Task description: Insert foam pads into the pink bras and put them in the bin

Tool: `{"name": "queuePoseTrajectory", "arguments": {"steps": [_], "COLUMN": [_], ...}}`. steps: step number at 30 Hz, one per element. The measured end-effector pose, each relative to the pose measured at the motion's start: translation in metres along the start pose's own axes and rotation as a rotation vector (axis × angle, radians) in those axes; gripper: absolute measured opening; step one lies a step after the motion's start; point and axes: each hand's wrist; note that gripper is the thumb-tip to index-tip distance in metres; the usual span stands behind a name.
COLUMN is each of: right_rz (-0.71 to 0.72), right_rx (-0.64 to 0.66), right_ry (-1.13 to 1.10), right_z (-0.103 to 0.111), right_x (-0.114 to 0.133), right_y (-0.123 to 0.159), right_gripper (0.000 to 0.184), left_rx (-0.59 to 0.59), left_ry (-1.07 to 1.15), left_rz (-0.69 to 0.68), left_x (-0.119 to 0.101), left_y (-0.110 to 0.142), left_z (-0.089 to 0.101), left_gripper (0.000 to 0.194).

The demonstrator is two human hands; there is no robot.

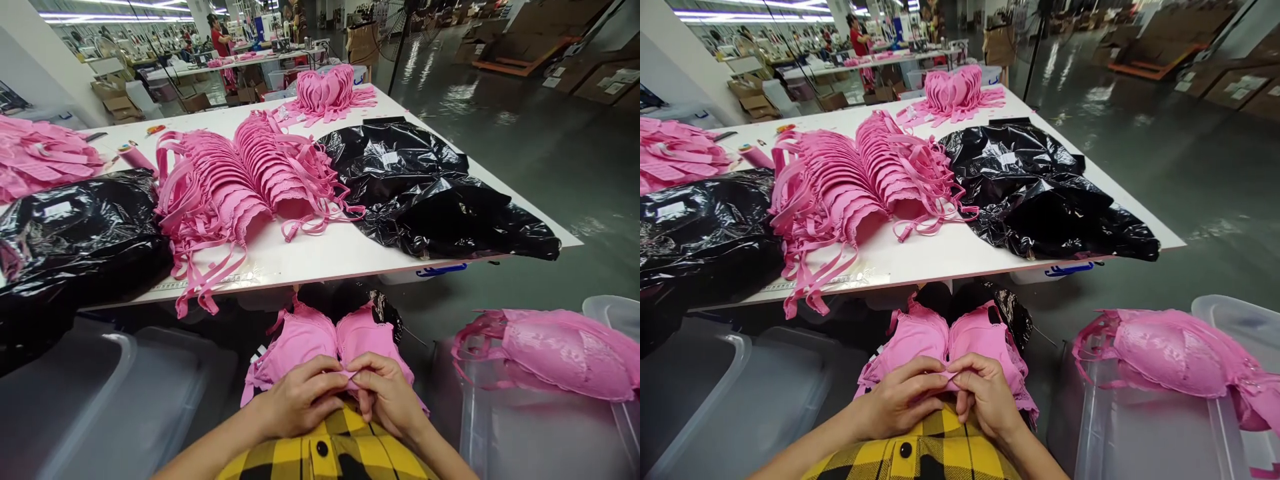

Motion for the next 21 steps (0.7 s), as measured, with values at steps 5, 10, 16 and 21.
{"name": "queuePoseTrajectory", "arguments": {"steps": [5, 10, 16, 21], "right_rz": [0.085, 0.551, 0.585, 0.63], "right_rx": [0.075, 0.118, 0.117, 0.069], "right_ry": [0.214, 0.826, 1.067, 1.022], "right_z": [0.004, 0.012, 0.016, 0.018], "right_x": [0.004, 0.016, 0.02, 0.026], "right_y": [0.014, 0.029, 0.034, 0.041], "right_gripper": [0.027, 0.018, 0.021, 0.013], "left_rx": [-0.044, -0.163, -0.164, -0.149], "left_ry": [-0.039, 0.148, 0.229, 0.372], "left_rz": [0.017, 0.173, 0.331, 0.484], "left_x": [0.002, -0.001, -0.011, -0.018], "left_y": [0.003, 0.002, -0.007, -0.018], "left_z": [-0.007, -0.024, -0.031, -0.039], "left_gripper": [0.021, 0.013, 0.011, 0.012]}}
Point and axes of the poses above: each hand's wrist, its own y-axis away from the middle knuckle, its own z-axis out of the back of the hand, x = y × z
